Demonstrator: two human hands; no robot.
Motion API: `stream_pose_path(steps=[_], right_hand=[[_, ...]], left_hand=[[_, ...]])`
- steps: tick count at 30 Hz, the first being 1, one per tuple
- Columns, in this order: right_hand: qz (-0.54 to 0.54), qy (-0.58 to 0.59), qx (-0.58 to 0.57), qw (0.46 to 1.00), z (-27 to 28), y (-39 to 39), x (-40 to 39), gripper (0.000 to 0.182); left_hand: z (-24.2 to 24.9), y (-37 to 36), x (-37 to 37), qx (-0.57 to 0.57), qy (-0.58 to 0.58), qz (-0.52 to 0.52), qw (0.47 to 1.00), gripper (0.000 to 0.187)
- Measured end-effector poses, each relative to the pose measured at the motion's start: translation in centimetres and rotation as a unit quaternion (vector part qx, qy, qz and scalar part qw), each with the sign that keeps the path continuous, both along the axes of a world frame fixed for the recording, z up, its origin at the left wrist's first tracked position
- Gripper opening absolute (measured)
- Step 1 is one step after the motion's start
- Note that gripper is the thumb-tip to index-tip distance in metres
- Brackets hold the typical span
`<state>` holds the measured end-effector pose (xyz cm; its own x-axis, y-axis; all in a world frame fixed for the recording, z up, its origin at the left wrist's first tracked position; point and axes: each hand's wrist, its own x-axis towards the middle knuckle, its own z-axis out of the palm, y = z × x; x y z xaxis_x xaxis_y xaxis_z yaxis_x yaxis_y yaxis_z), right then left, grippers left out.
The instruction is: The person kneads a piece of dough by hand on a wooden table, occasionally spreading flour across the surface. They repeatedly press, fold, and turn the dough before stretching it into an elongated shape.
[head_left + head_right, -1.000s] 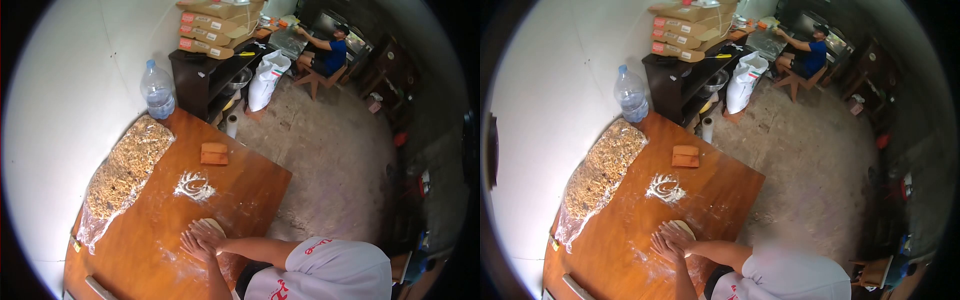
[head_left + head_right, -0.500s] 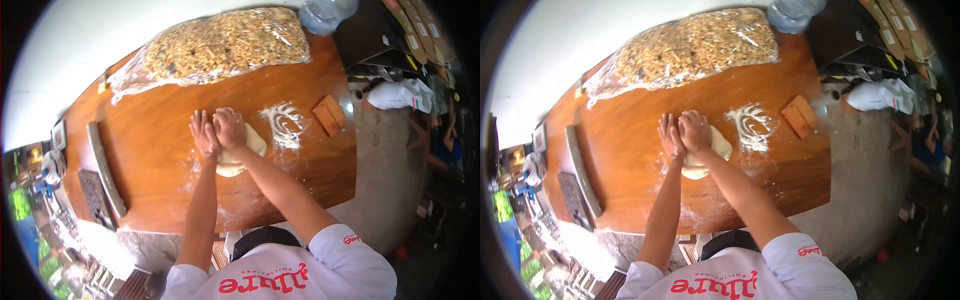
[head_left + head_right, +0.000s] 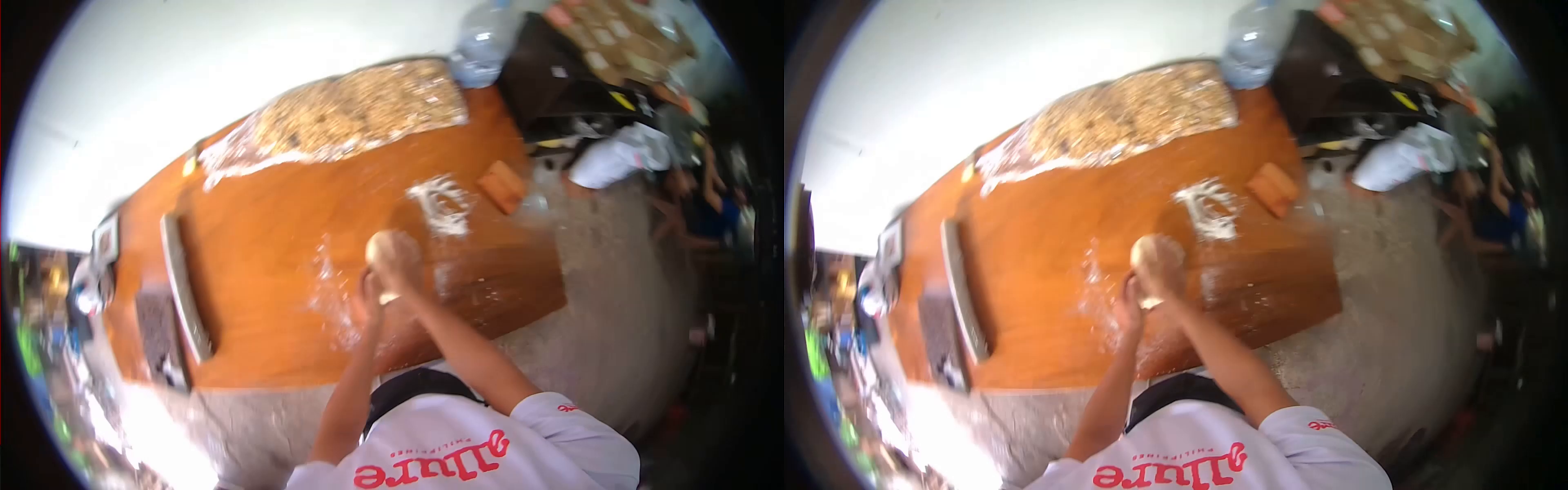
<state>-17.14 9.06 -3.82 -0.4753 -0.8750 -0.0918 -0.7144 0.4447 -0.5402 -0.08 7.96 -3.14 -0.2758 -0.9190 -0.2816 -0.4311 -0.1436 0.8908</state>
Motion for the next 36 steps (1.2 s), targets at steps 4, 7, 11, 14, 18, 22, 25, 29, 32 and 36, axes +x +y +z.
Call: stream_pose_path(steps=[4, 7, 11, 14, 18, 22, 25, 29, 32, 36], right_hand=[[0.038, -0.100, -0.043, 0.993, 2.9, 5.9, 7.7, 0.064], [0.180, 0.093, -0.174, 0.964, -0.7, 4.2, 9.4, 0.047], [0.172, -0.024, -0.029, 0.984, 2.6, -2.5, 3.4, 0.024], [-0.224, -0.237, -0.245, 0.913, 5.6, -1.7, 2.4, 0.020], [-0.133, -0.019, -0.155, 0.979, 3.4, 0.6, 3.5, 0.017], [0.029, 0.006, -0.232, 0.972, 0.1, 6.2, 7.0, 0.027], [-0.015, 0.062, -0.276, 0.959, 0.3, 10.2, 9.6, 0.035], [0.034, 0.075, -0.249, 0.965, -1.1, 11.2, 8.4, 0.043], [0.063, 0.057, -0.246, 0.966, -1.5, 7.9, 5.8, 0.042], [0.125, 0.030, -0.062, 0.990, 0.5, 1.2, -0.2, 0.042]], left_hand=[[-4.7, -6.2, 0.2, -0.168, -0.089, -0.067, 0.979, 0.040], [-7.7, -10.4, -2.8, -0.205, 0.056, -0.054, 0.976, 0.044], [-5.2, -11.7, -2.4, 0.016, -0.002, -0.262, 0.965, 0.048], [-6.0, -9.2, -1.5, -0.013, 0.101, -0.140, 0.985, 0.047], [-4.9, -4.2, 1.6, 0.017, 0.144, -0.092, 0.985, 0.042], [0.6, -1.2, 4.1, -0.062, 0.012, -0.190, 0.980, 0.035], [0.1, 2.1, 1.5, -0.248, -0.048, -0.130, 0.959, 0.037], [-2.8, 2.0, -0.3, -0.320, -0.034, -0.221, 0.921, 0.053], [-4.1, -1.4, -1.7, -0.368, -0.055, -0.209, 0.904, 0.060], [-5.2, -7.8, -4.4, -0.384, -0.198, -0.157, 0.888, 0.065]])
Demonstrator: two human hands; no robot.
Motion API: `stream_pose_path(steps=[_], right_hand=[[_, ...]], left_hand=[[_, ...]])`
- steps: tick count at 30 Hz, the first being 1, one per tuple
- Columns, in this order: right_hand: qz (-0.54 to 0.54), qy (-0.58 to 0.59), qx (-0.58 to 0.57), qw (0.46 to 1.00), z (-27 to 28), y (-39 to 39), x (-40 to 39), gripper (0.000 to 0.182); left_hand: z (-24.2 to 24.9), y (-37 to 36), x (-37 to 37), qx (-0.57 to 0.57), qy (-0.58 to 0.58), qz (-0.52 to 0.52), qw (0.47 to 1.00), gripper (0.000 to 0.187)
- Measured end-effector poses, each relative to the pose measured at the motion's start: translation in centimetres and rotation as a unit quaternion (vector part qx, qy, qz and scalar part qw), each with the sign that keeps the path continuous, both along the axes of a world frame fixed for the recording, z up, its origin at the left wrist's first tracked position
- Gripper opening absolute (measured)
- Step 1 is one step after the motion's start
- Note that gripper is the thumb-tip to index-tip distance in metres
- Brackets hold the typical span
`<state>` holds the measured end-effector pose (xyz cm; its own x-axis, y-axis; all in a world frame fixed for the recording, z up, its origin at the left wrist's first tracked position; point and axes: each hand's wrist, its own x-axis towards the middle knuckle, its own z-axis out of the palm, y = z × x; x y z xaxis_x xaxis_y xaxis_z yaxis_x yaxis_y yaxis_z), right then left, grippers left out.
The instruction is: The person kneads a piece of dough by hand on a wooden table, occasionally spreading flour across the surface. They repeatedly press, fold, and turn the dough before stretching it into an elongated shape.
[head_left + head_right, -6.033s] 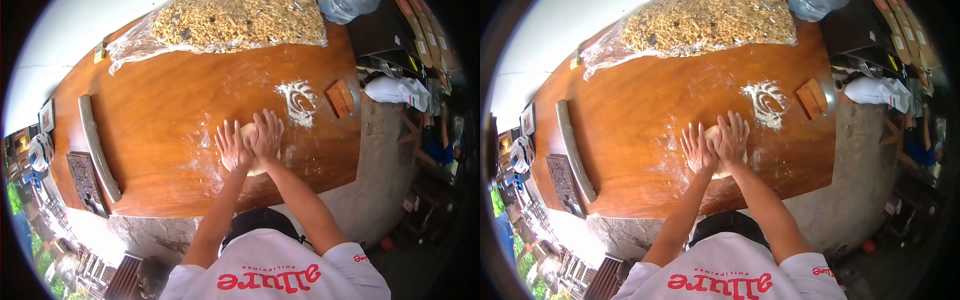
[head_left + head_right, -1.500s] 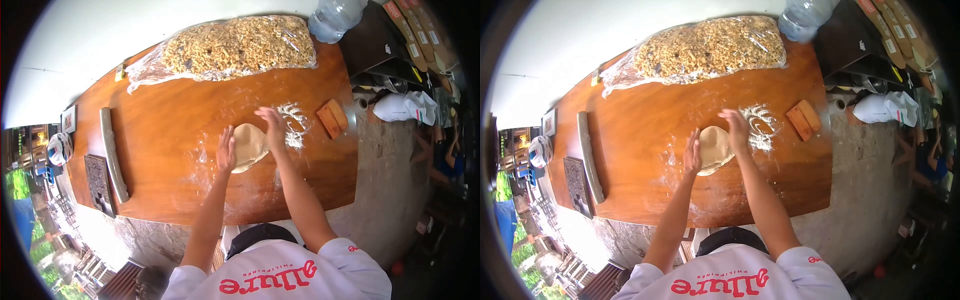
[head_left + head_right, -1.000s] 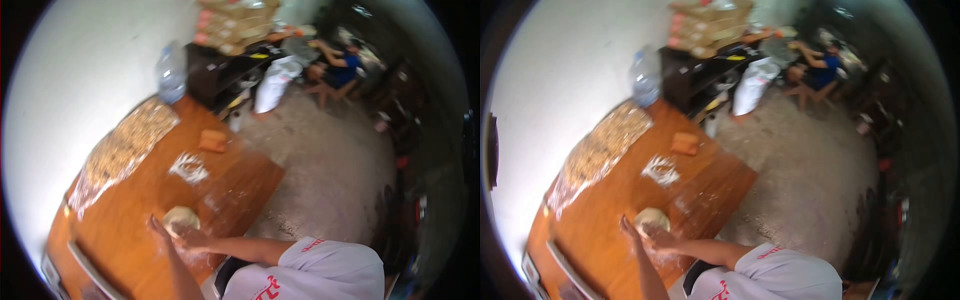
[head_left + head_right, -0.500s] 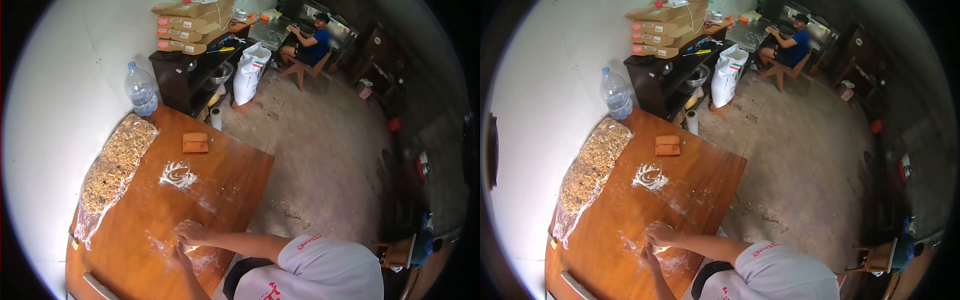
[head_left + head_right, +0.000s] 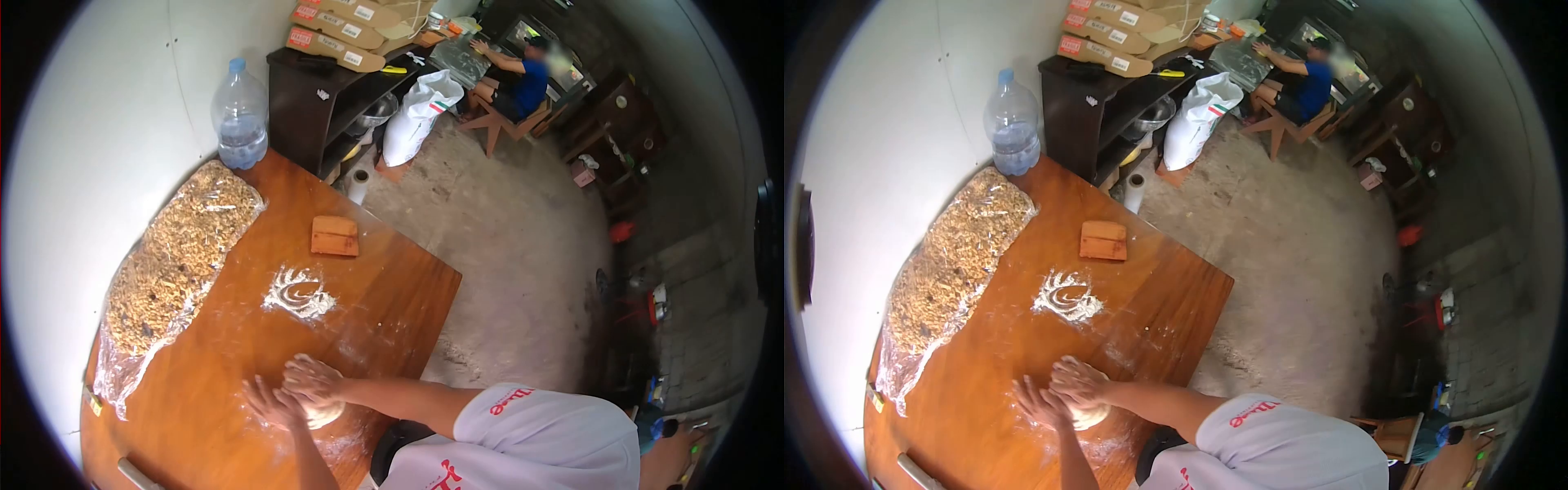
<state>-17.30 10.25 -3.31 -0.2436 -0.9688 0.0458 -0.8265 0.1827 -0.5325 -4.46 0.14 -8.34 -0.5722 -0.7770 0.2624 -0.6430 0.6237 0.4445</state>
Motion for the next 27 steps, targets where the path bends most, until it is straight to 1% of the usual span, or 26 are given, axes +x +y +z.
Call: stream_pose_path(steps=[1, 2, 3, 4, 5, 7, 9, 10, 11, 12, 13, 14, 15, 16, 17, 18, 19, 20, 21, 22, 23, 24, 25, 26, 27], right_hand=[[0.045, -0.007, 0.154, 0.987, 0.1, -2.2, -1.0, 0.041], [0.052, -0.010, 0.157, 0.986, -0.7, -3.6, -1.4, 0.041], [-0.009, 0.015, 0.050, 0.999, -1.8, -4.9, -1.8, 0.040], [-0.070, 0.038, -0.059, 0.995, -2.8, -6.4, -2.2, 0.040], [-0.063, 0.037, -0.058, 0.996, -3.6, -8.2, -2.6, 0.040], [-0.119, 0.052, -0.182, 0.975, -5.3, -11.4, -3.6, 0.032], [-0.117, 0.022, -0.192, 0.974, -5.1, -13.0, -4.3, 0.033], [-0.114, 0.003, -0.207, 0.972, -4.5, -13.5, -4.9, 0.035], [-0.117, 0.004, -0.209, 0.971, -3.7, -13.7, -5.7, 0.035], [-0.060, -0.059, -0.133, 0.988, -2.7, -14.0, -6.5, 0.035], [-0.001, -0.123, -0.058, 0.991, -1.8, -14.5, -7.0, 0.036], [-0.023, -0.230, -0.097, 0.968, -2.9, -15.2, -7.7, 0.036], [-0.020, -0.229, -0.106, 0.967, -1.3, -14.5, -8.6, 0.036], [-0.076, -0.357, -0.069, 0.929, 1.3, -12.9, -10.1, 0.036], [-0.130, -0.475, -0.030, 0.870, 2.9, -12.0, -11.0, 0.036], [-0.128, -0.376, -0.064, 0.915, 1.2, -11.1, -10.5, 0.036], [-0.113, -0.293, -0.083, 0.946, -0.4, -9.9, -9.4, 0.035], [-0.098, -0.206, -0.102, 0.968, -2.1, -8.8, -8.0, 0.033], [-0.063, -0.085, -0.204, 0.973, -4.3, -7.1, -6.3, 0.030], [-0.026, 0.039, -0.300, 0.953, -5.3, -5.1, -5.4, 0.028], [-0.003, -0.154, -0.081, 0.985, -0.9, -3.7, -5.4, 0.026], [0.022, -0.334, 0.147, 0.931, 3.9, -2.0, -5.3, 0.025], [0.070, -0.274, 0.119, 0.952, 4.2, -0.6, -4.3, 0.027], [0.116, -0.210, 0.092, 0.967, 4.1, 0.7, -2.8, 0.031], [0.109, -0.205, 0.088, 0.969, 4.1, 2.3, -1.3, 0.031]], left_hand=[[-0.1, -1.3, -1.0, 0.007, -0.005, 0.004, 1.000, 0.065], [-0.1, -2.8, -2.1, 0.006, -0.034, 0.058, 0.998, 0.065], [-0.4, -4.3, -2.8, 0.004, -0.062, 0.114, 0.992, 0.065], [-1.0, -5.7, -3.1, 0.005, -0.064, 0.122, 0.990, 0.065], [-1.5, -6.9, -3.5, 0.021, -0.051, 0.145, 0.988, 0.064], [-2.6, -8.4, -3.8, 0.037, -0.040, 0.170, 0.984, 0.063], [-2.7, -8.4, -3.0, 0.113, 0.043, 0.132, 0.984, 0.060], [-1.9, -7.3, -2.8, 0.150, 0.052, 0.098, 0.982, 0.057], [-2.0, -5.9, -3.0, 0.148, 0.053, 0.095, 0.983, 0.057], [-2.3, -4.4, -3.0, 0.262, 0.136, 0.079, 0.952, 0.060], [-2.9, -3.0, -2.4, 0.369, 0.214, 0.061, 0.903, 0.064], [-5.8, -1.0, -0.5, 0.284, 0.179, 0.030, 0.941, 0.065], [-8.0, 0.5, 0.6, 0.195, 0.144, 0.001, 0.970, 0.067], [-6.1, 2.8, -0.4, 0.235, 0.203, 0.044, 0.949, 0.070], [-3.5, 6.1, -1.8, 0.276, 0.262, 0.084, 0.921, 0.072], [-0.6, 8.5, -3.1, 0.319, 0.277, 0.124, 0.898, 0.074], [2.0, 10.3, -3.7, 0.362, 0.289, 0.161, 0.872, 0.075], [3.6, 11.6, -3.7, 0.359, 0.290, 0.151, 0.874, 0.075], [5.0, 12.5, -3.5, 0.428, 0.328, 0.171, 0.824, 0.073], [5.8, 12.7, -3.4, 0.493, 0.363, 0.191, 0.767, 0.072], [4.9, 11.9, -1.7, 0.488, 0.365, 0.183, 0.771, 0.072], [2.5, 10.9, 1.6, 0.460, 0.322, 0.180, 0.807, 0.068], [0.1, 9.9, 4.2, 0.432, 0.276, 0.175, 0.840, 0.066], [-0.3, 8.9, 3.8, 0.384, 0.327, 0.249, 0.827, 0.061], [-0.5, 8.5, 3.9, 0.384, 0.329, 0.240, 0.828, 0.061]])
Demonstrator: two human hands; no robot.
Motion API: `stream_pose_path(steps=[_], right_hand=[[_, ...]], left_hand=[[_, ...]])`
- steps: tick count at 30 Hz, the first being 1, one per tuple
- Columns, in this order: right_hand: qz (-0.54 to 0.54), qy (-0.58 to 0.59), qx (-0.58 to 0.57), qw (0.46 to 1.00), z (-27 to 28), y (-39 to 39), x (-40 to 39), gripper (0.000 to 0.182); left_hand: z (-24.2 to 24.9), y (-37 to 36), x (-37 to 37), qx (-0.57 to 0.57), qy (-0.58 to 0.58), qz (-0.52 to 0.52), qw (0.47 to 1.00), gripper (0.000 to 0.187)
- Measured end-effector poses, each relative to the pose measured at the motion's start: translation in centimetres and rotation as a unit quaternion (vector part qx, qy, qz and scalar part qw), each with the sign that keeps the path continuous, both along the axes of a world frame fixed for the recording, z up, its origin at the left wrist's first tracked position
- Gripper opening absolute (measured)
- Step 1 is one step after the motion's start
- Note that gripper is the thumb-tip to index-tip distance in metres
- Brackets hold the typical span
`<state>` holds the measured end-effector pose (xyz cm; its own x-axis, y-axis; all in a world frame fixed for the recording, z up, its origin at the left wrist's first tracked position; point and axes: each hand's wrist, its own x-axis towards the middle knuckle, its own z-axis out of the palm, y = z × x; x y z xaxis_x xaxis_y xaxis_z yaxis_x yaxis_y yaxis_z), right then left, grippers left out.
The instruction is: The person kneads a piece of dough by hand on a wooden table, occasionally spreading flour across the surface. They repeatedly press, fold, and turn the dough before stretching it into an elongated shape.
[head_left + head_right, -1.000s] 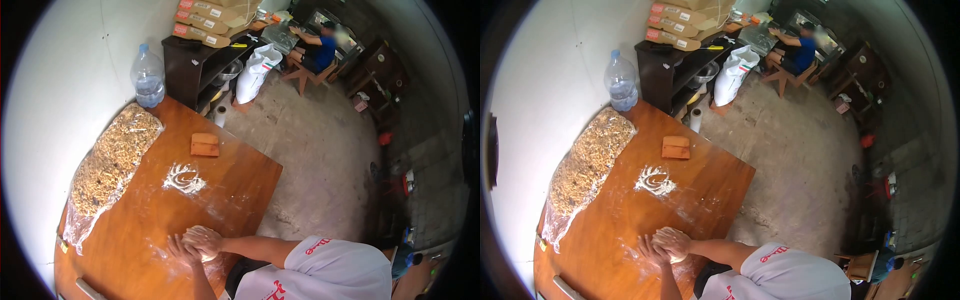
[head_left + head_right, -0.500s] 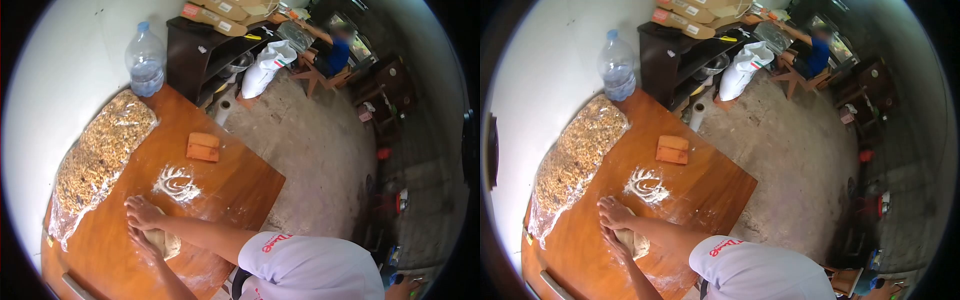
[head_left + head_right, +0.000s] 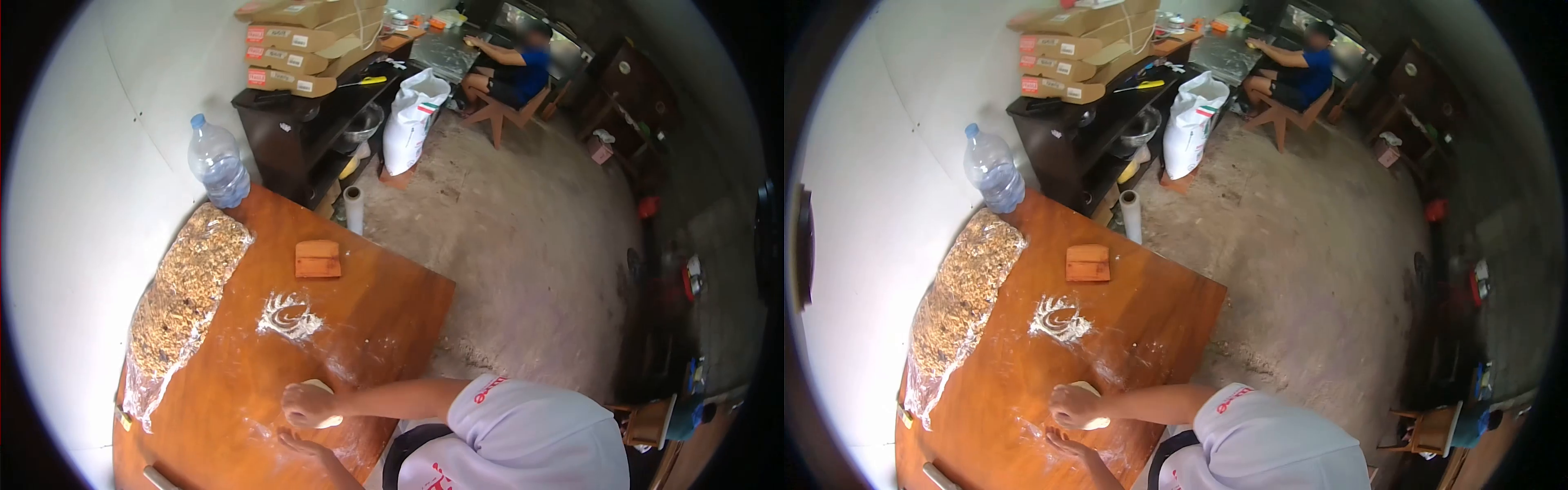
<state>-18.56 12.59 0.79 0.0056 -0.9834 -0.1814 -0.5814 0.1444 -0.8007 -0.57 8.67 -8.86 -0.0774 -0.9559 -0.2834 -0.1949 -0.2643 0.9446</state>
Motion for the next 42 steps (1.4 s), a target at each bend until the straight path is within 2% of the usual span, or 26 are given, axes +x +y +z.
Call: stream_pose_path(steps=[1, 2, 3, 5, 6, 7, 8, 9, 10, 11, 12, 13, 15, 19, 20, 21, 22, 24, 25, 34, 36, 38, 39, 40, 41, 42], right_hand=[[-0.111, 0.068, -0.209, 0.969, -0.4, 1.8, 2.0, 0.022], [-0.211, 0.129, -0.405, 0.880, -0.8, 3.4, 3.7, 0.017], [-0.207, 0.129, -0.407, 0.880, -1.0, 5.1, 4.7, 0.017], [-0.199, 0.127, -0.403, 0.884, -1.4, 8.1, 6.4, 0.018], [-0.196, 0.129, -0.405, 0.884, -0.8, 8.7, 6.5, 0.018], [-0.202, 0.041, -0.177, 0.962, -0.1, 9.2, 5.9, 0.018], [-0.199, -0.051, 0.064, 0.977, 0.3, 9.3, 5.2, 0.021], [-0.196, -0.008, 0.099, 0.976, 0.5, 8.9, 4.4, 0.026], [-0.201, -0.011, 0.100, 0.974, -0.2, 8.2, 5.1, 0.026], [-0.298, 0.054, -0.057, 0.951, -1.6, 7.5, 6.1, 0.028], [-0.381, 0.118, -0.210, 0.893, -3.2, 7.1, 6.8, 0.030], [-0.333, 0.150, -0.213, 0.906, -5.5, 7.4, 7.1, 0.035], [-0.302, 0.166, -0.211, 0.915, -6.0, 7.4, 6.9, 0.036], [-0.275, 0.268, -0.232, 0.893, -7.0, 5.1, 4.6, 0.038], [-0.228, 0.286, -0.014, 0.931, -2.3, 2.6, 3.3, 0.036], [-0.297, 0.296, -0.150, 0.895, -3.8, 0.8, 2.5, 0.017], [-0.225, 0.250, 0.072, 0.939, 0.4, -1.6, 0.7, 0.025], [-0.307, 0.302, -0.076, 0.899, -5.3, -3.8, 0.8, 0.034], [-0.304, 0.309, -0.101, 0.896, -6.2, -5.2, 0.3, 0.037], [-0.290, 0.268, -0.222, 0.891, -7.6, -20.0, -4.1, 0.032], [-0.267, 0.180, -0.257, 0.911, -8.3, -22.0, -4.7, 0.026], [-0.251, 0.179, -0.299, 0.903, -8.7, -22.4, -5.9, 0.029], [-0.230, -0.109, -0.213, 0.943, -8.4, -22.1, -7.4, 0.033], [-0.183, -0.384, -0.107, 0.899, -8.5, -21.6, -9.0, 0.037], [-0.209, -0.545, -0.073, 0.809, -9.3, -20.8, -10.5, 0.043], [-0.260, -0.482, -0.122, 0.828, -7.9, -19.1, -11.2, 0.046]], left_hand=[[2.3, -0.2, -1.2, -0.013, -0.005, -0.015, 1.000, 0.061], [3.9, -0.3, -1.5, -0.025, -0.011, -0.026, 0.999, 0.061], [2.7, -0.8, -1.0, -0.012, -0.034, -0.133, 0.990, 0.059], [-4.7, -1.3, 0.0, 0.098, 0.049, -0.304, 0.946, 0.049], [-3.8, -0.5, 0.2, 0.096, 0.053, -0.302, 0.947, 0.049], [-2.0, 1.3, -0.2, -0.025, 0.021, -0.320, 0.947, 0.047], [-0.3, 3.0, -0.9, -0.144, -0.014, -0.335, 0.931, 0.046], [0.4, 4.2, -1.1, -0.145, -0.014, -0.340, 0.929, 0.046], [0.9, 5.3, -1.0, -0.220, -0.036, -0.324, 0.919, 0.046], [1.2, 6.0, -1.0, -0.292, -0.059, -0.305, 0.905, 0.047], [1.4, 6.3, -1.2, -0.288, -0.062, -0.306, 0.905, 0.047], [1.3, 6.7, -1.2, -0.278, -0.084, -0.288, 0.913, 0.047], [0.8, 6.2, -1.1, -0.260, -0.119, -0.267, 0.920, 0.046], [0.9, 3.8, -2.5, -0.399, -0.322, -0.311, 0.800, 0.051], [3.0, 2.7, -3.8, -0.324, -0.352, -0.341, 0.809, 0.056], [0.9, 1.6, -4.2, -0.310, -0.343, -0.295, 0.836, 0.056], [0.3, 0.2, -5.2, -0.325, -0.336, -0.259, 0.845, 0.056], [0.4, -2.8, -6.9, -0.305, -0.346, -0.228, 0.857, 0.050], [0.3, -4.7, -8.0, -0.287, -0.354, -0.207, 0.865, 0.047], [-0.2, -17.1, -11.4, -0.263, -0.355, -0.079, 0.894, 0.044], [0.0, -17.1, -11.3, -0.291, -0.304, -0.081, 0.903, 0.044], [-0.2, -15.7, -10.8, -0.256, -0.210, -0.131, 0.934, 0.048], [0.2, -14.6, -10.4, -0.220, -0.163, -0.161, 0.948, 0.051], [1.1, -12.8, -9.9, -0.181, -0.115, -0.194, 0.957, 0.054], [2.0, -10.5, -9.9, -0.181, -0.098, -0.182, 0.961, 0.056], [2.8, -8.3, -9.5, -0.176, -0.084, -0.171, 0.966, 0.058]])
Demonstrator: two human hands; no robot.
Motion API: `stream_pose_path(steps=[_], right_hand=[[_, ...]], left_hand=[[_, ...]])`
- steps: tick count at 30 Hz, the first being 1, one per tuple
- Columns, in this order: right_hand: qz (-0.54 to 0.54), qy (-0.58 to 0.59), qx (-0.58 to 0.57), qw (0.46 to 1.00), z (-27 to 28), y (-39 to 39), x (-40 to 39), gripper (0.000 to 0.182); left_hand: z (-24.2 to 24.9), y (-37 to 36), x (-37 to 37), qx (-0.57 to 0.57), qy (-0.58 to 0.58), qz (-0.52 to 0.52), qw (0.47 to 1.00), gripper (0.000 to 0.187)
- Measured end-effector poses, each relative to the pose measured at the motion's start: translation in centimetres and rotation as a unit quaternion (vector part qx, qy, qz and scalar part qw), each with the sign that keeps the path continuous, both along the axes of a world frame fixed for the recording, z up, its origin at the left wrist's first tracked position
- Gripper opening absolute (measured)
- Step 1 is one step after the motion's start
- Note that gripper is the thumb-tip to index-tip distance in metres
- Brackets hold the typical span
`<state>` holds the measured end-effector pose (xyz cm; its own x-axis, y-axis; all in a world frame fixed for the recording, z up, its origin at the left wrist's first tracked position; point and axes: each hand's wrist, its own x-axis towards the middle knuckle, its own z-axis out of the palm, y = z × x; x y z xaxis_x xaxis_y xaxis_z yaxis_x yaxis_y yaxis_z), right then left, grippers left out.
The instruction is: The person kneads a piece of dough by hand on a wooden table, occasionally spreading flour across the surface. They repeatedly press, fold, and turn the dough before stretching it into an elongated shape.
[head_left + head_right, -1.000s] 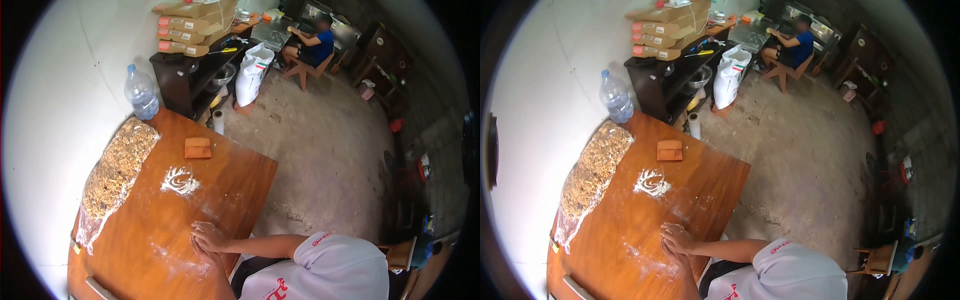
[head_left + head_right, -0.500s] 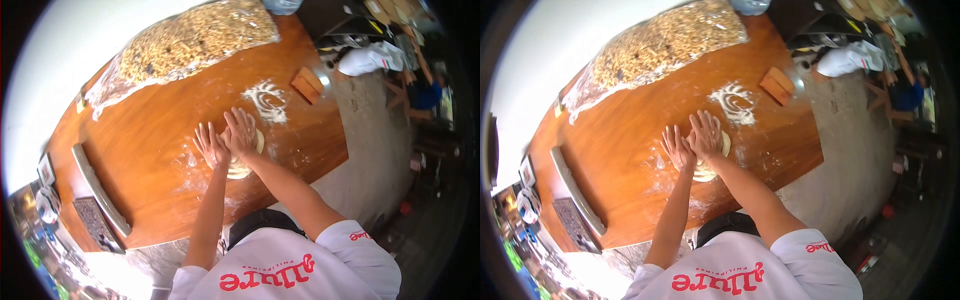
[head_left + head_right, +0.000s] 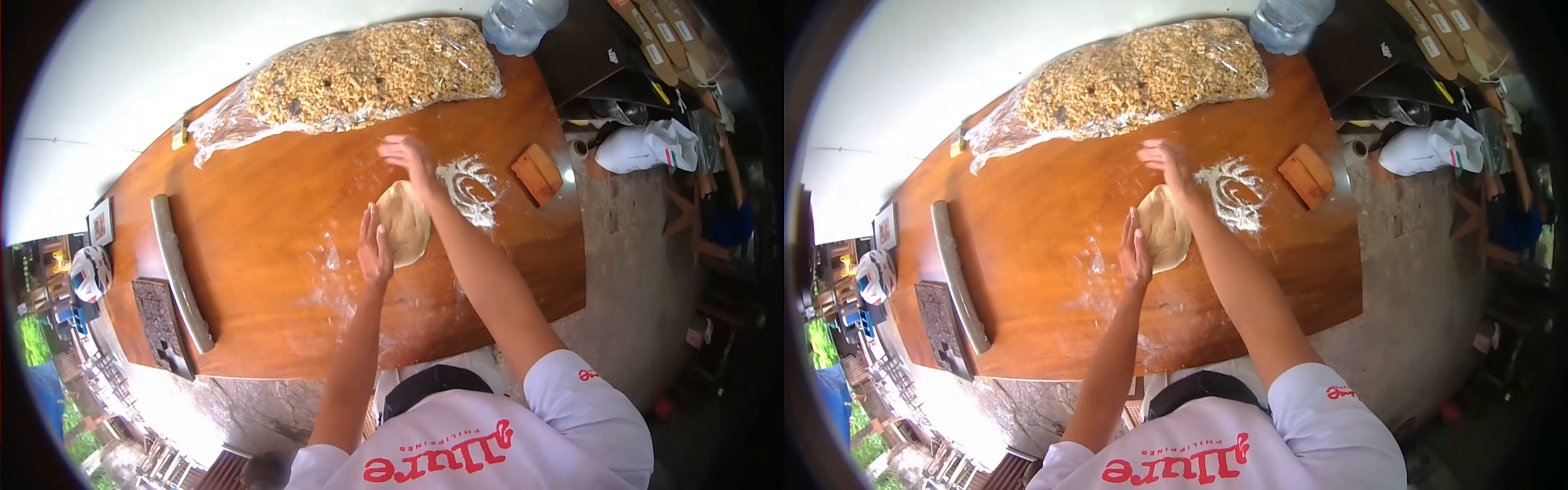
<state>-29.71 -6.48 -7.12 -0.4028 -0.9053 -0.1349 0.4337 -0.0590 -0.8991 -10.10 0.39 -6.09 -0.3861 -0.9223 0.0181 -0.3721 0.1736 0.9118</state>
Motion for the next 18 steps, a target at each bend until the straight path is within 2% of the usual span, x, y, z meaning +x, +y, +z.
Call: stream_pose_path(steps=[1, 2, 4, 5, 6, 8, 9, 10, 11, 12, 14, 16, 17, 18], right_hand=[[-0.024, 0.143, 0.055, 0.988, 0.4, 1.8, -0.4, 0.045], [-0.050, 0.285, 0.106, 0.951, 0.7, 2.9, -0.6, 0.045], [0.045, 0.415, 0.166, 0.893, 0.5, 6.1, 1.6, 0.051], [0.112, 0.434, 0.188, 0.874, -0.3, 7.7, 3.5, 0.044], [0.076, 0.494, 0.174, 0.849, 1.6, 9.7, 5.5, 0.044], [0.028, 0.595, 0.111, 0.796, 3.3, 13.3, 8.9, 0.049], [0.019, 0.636, 0.065, 0.769, 2.8, 14.9, 10.4, 0.054], [0.039, 0.650, 0.075, 0.755, 2.8, 17.3, 12.2, 0.058], [0.057, 0.666, 0.086, 0.739, 2.9, 19.5, 13.9, 0.062], [0.071, 0.691, 0.096, 0.713, 3.9, 21.6, 15.4, 0.063], [0.079, 0.720, 0.111, 0.680, 5.7, 24.0, 17.1, 0.064], [0.167, 0.742, 0.103, 0.641, 6.7, 25.2, 17.8, 0.056], [0.160, 0.746, 0.107, 0.638, 8.6, 24.6, 17.3, 0.056], [0.272, 0.601, 0.211, 0.722, 10.6, 23.4, 16.1, 0.050]], left_hand=[[0.3, 1.8, 1.0, -0.001, -0.001, 0.002, 1.000, 0.058], [0.3, 3.0, 1.7, 0.036, 0.034, 0.021, 0.999, 0.058], [0.0, 4.4, 2.3, 0.103, 0.112, 0.056, 0.987, 0.057], [-0.2, 5.0, 2.7, 0.137, 0.149, 0.071, 0.977, 0.057], [-0.2, 5.5, 3.0, 0.172, 0.186, 0.085, 0.964, 0.057], [0.4, 4.7, 4.6, 0.170, 0.170, 0.084, 0.967, 0.050], [0.6, 4.2, 5.2, 0.142, 0.094, 0.106, 0.980, 0.046], [1.0, 3.8, 5.3, 0.112, 0.020, 0.126, 0.985, 0.042], [1.4, 3.5, 5.0, 0.034, 0.008, 0.130, 0.991, 0.039], [1.9, 3.2, 4.3, 0.030, 0.019, 0.122, 0.992, 0.039], [2.8, 2.9, 2.8, -0.059, 0.026, 0.038, 0.997, 0.037], [2.6, 3.2, 2.3, -0.091, 0.005, -0.010, 0.996, 0.036], [1.9, 3.5, 2.7, -0.115, -0.067, -0.077, 0.988, 0.036], [1.3, 3.5, 3.2, -0.142, -0.137, -0.144, 0.970, 0.035]])
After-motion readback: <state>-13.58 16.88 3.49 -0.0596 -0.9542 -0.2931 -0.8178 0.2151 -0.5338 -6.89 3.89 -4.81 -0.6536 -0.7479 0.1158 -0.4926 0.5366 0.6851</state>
